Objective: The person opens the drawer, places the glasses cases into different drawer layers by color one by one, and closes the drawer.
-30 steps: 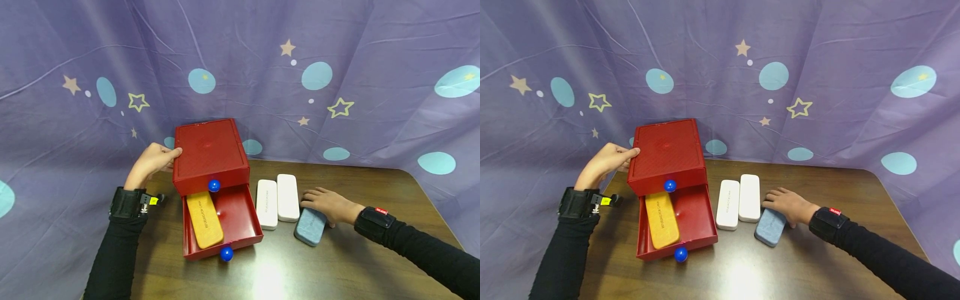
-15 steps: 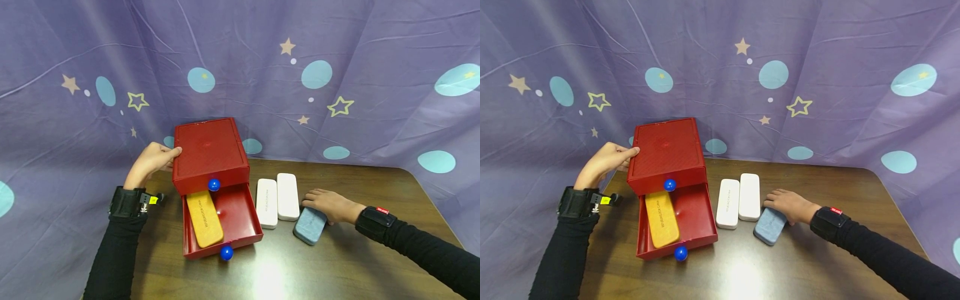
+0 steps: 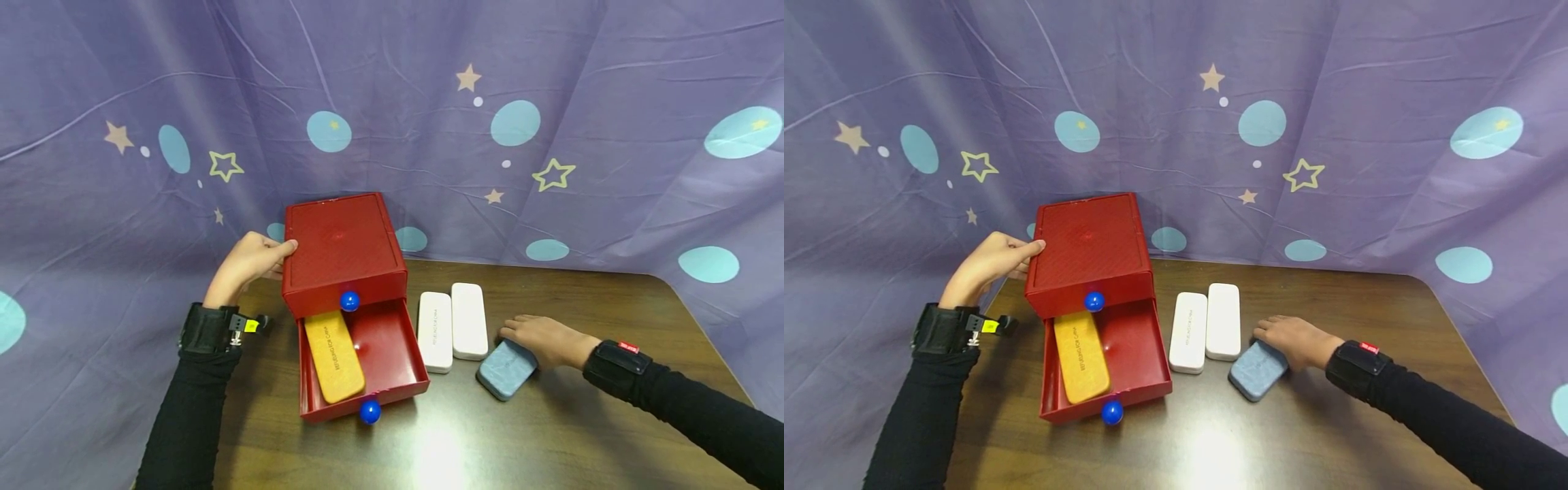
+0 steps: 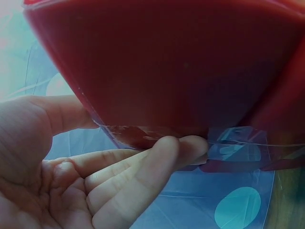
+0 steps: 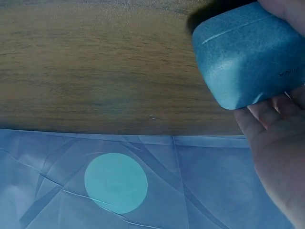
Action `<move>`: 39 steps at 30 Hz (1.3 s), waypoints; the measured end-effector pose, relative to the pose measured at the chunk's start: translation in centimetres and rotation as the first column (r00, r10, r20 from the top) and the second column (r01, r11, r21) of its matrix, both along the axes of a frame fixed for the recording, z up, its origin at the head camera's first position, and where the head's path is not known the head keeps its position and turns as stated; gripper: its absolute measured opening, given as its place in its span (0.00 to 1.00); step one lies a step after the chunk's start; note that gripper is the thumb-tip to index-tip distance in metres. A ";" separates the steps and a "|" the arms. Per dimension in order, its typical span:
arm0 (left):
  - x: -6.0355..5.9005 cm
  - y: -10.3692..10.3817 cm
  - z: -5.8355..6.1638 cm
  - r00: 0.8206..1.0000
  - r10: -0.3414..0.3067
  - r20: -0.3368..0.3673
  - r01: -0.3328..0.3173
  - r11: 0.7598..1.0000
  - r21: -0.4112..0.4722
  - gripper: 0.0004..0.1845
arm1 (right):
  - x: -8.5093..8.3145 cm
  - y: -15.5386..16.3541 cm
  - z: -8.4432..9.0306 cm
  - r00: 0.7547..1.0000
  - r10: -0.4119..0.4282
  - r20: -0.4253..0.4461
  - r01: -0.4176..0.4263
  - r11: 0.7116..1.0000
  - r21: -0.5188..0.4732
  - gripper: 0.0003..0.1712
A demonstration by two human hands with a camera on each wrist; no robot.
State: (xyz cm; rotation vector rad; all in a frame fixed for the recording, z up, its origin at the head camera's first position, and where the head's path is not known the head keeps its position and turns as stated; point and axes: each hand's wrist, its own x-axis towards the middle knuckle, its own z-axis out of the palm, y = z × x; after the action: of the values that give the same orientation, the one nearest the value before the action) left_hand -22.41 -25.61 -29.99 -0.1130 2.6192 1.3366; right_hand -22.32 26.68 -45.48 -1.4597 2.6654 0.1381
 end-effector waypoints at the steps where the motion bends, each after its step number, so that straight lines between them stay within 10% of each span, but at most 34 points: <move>1: 0.0 0.0 0.0 1.000 0.000 -0.001 0.000 1.000 0.001 0.28 | 0.1 0.0 0.0 1.000 -0.020 0.018 0.019 1.000 0.009 0.42; 19: 0.0 0.1 -0.1 1.000 -0.002 -0.003 0.002 1.000 -0.008 0.28 | 1.9 0.1 2.0 0.968 -0.206 0.145 0.185 0.972 0.143 0.49; 39: 0.0 0.1 -0.1 1.000 0.015 -0.007 -0.015 0.999 0.042 0.28 | 4.1 -0.7 5.0 0.974 -0.202 0.106 0.183 0.969 0.168 0.41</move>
State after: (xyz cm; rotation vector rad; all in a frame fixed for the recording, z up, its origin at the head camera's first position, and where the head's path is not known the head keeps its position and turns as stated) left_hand -22.41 -25.55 -30.14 -0.1219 2.6000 1.3982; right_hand -18.23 25.97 -40.46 -1.1191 2.6116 0.2299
